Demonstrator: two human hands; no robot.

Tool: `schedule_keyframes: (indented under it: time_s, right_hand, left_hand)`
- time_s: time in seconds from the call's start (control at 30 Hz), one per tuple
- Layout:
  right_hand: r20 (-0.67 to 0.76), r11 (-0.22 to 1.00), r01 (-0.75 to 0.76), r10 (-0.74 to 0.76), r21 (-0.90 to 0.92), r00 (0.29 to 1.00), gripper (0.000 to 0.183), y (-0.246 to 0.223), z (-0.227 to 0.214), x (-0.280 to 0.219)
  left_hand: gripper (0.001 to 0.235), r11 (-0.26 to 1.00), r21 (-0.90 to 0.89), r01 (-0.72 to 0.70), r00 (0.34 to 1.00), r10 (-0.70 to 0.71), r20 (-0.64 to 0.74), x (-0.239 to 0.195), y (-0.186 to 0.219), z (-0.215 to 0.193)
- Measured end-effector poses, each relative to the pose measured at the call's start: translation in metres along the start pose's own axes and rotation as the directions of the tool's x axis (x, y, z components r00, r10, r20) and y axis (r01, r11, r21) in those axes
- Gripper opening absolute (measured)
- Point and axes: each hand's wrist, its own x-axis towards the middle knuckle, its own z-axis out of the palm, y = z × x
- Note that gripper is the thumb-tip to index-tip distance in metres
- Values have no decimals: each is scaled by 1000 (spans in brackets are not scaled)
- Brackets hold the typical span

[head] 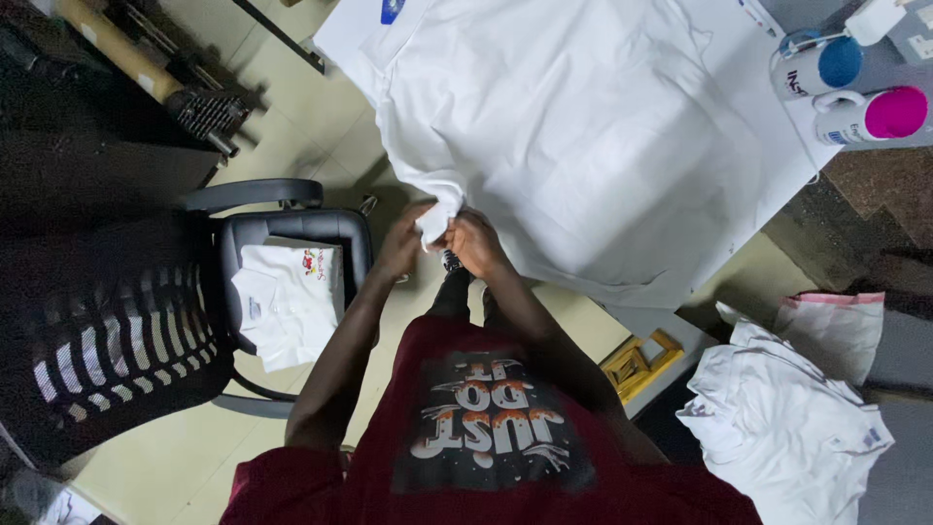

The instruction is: The person folds white polo shirts on a table and places them on a nearby chair. They repeatedly pick up shirts, smooth them, fold the sleeves and body, and stack the finished shirts on the chair.

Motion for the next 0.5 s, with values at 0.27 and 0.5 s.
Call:
schedule_keyframes:
  time_s: [0.27, 0.5]
  right_hand:
    - [109, 969, -201, 218, -145, 970, 16, -1, -8, 9]
    - [227, 423, 275, -162, -863, 960, 40, 42, -92, -2]
  left_hand:
    - [19, 921, -333, 204, 961, -254, -114, -32, -34, 5]
    - [23, 724, -674, 146, 764, -515, -388, -70, -12, -9]
